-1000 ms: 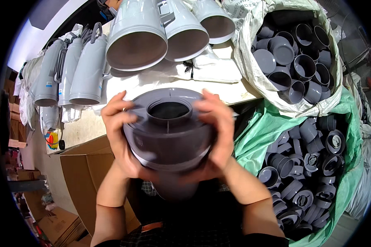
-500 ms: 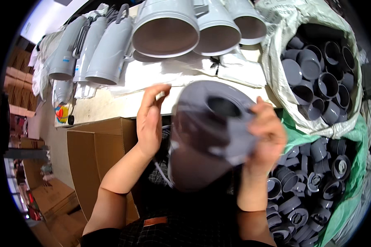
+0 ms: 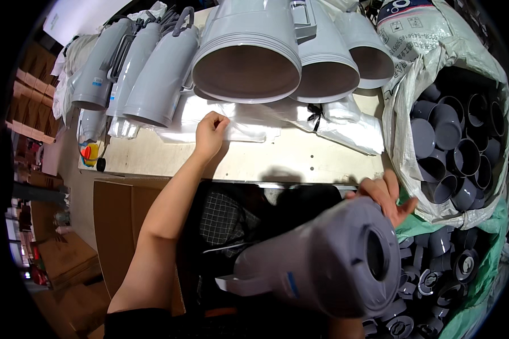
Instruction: The person assembles gray plastic kettles by attaching lids to the bodies. They repeatedly pick up a kettle body and a lid, fit the lid onto the body, wrap the assembled unit in a plastic bag, and place it into a cardboard box. The process is repeated continuously throughout the clip.
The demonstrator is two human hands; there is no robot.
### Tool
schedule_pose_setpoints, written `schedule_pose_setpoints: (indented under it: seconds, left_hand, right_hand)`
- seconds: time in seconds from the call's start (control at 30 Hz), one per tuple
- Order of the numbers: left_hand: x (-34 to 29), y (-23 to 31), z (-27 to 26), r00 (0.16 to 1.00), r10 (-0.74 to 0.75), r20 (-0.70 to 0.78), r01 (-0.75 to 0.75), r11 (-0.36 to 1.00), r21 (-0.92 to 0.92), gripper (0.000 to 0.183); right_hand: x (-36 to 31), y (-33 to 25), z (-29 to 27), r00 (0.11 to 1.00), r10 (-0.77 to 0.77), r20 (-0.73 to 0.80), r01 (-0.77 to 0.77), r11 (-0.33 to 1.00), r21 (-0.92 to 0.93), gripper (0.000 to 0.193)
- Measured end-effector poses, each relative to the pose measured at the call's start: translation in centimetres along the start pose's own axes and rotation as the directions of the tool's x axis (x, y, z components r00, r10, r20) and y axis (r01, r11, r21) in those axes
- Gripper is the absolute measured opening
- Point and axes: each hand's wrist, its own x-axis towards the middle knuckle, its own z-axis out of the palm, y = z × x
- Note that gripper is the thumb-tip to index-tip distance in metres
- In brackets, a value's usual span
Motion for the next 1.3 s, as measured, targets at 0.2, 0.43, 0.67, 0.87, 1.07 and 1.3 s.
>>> schedule_pose_setpoints:
  seconds: [0.2,0.43,0.67,0.87,1.07,1.3]
  left_hand:
    - [2.3,2.7,-1.3,0.985,-0.032,-0.167,0.065,0.979,0.192,0.019]
    - [-9.0,15.8,0.5,0.960,0.040,0.277,0.100,0.875,-0.474,0.028]
    - [-14.2,19.8,-1.8,0.891,0.108,0.441,0.117,0.884,-0.453,0.020]
    - [-13.0,21.1,-6.0,0.621,0.541,0.567,0.365,0.440,-0.820,0.008]
    - [-11.9,27.8,-7.9,0.645,0.343,0.683,0.050,0.873,-0.486,0.012]
    - [-26.3,13.0,-13.3,0.740,0.655,0.151,-0.638,0.755,-0.150,0.005]
  right_hand:
    - [-0.4,6.5,-3.5,0.862,0.498,-0.093,-0.488,0.866,0.111,0.050]
    - [0.1,10.7,-4.1,0.763,0.220,-0.608,-0.641,0.377,-0.669,0.042]
    - [-1.5,7.9,-1.3,0.850,0.211,-0.483,-0.527,0.374,-0.763,0.042]
    - [-5.3,-0.5,4.6,0.671,-0.507,-0.541,-0.209,0.571,-0.794,0.046]
    - [-12.6,-3.1,3.2,0.375,-0.789,-0.487,-0.115,0.482,-0.869,0.050]
    - [-22.2,10.5,5.8,0.889,-0.382,-0.252,-0.313,-0.106,-0.944,0.054]
